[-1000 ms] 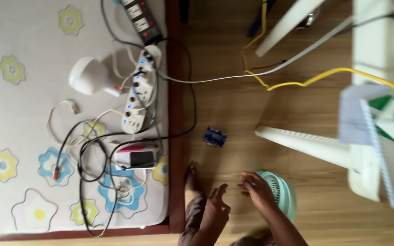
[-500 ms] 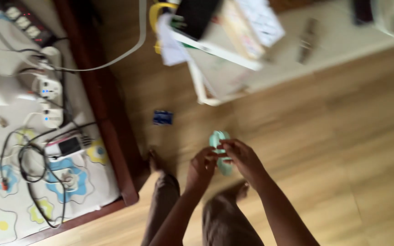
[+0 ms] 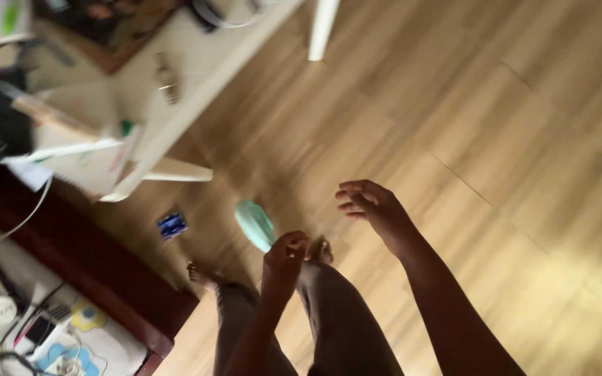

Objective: The person organizes cables and plugs a small white device into a power strip on the floor. They then move to a nearby table and pick up a gray rectangular object.

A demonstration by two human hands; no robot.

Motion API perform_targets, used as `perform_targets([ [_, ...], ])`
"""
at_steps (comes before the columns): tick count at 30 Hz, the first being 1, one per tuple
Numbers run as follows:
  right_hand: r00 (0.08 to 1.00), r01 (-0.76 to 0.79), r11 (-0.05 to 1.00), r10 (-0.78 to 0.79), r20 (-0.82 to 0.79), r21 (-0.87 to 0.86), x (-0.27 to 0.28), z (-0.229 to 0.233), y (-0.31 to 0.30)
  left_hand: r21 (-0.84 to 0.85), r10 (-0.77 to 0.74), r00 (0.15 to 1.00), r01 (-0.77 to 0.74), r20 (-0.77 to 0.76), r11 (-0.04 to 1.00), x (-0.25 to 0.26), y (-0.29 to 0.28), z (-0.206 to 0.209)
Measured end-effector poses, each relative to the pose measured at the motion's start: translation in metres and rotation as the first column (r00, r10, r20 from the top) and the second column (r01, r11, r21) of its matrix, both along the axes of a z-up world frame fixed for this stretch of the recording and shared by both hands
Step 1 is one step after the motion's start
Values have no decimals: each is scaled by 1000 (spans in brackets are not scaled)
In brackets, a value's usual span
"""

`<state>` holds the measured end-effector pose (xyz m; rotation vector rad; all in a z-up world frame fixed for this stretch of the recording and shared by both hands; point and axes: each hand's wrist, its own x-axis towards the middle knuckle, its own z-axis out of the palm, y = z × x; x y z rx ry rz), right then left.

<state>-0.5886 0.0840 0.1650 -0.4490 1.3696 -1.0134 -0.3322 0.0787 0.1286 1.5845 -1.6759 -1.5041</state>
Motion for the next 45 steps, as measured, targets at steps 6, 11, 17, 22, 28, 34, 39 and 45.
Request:
perform_targets([
  [6, 986, 162, 984, -165, 32, 67, -92, 18, 58, -27, -212, 976, 211, -48, 977, -101, 23, 18],
  [11, 972, 229, 972, -232, 39, 61, -136, 47, 77, 294, -283, 959, 276, -20, 915, -180, 19, 84],
  [17, 960, 274, 960, -277, 42, 53, -160, 63, 67, 110, -423, 903, 429, -73, 897, -210, -14, 51],
  [22, 972, 231, 972, -232, 26, 54, -180, 78, 22, 113, -300, 946, 313, -125, 943, -213, -66, 24],
  [28, 991, 131, 991, -130, 33, -36, -235, 42, -58, 12, -220, 965, 224, -146, 975, -216, -141, -24],
  [34, 998, 53, 997, -54, -12, -55, -292, 37, -170, 138, 137, 991, -136, 6, 981, -201, -240, -94],
  [39, 1000, 21, 997, -20, 15, -77, -318, 34, -232, -151, 200, 980, -199, -8, 968, -216, -292, -48],
  [45, 985, -174, 981, 175, 2, -84, -316, 43, -318, -141, 489, 867, -497, -93, 856, -193, -326, -56],
])
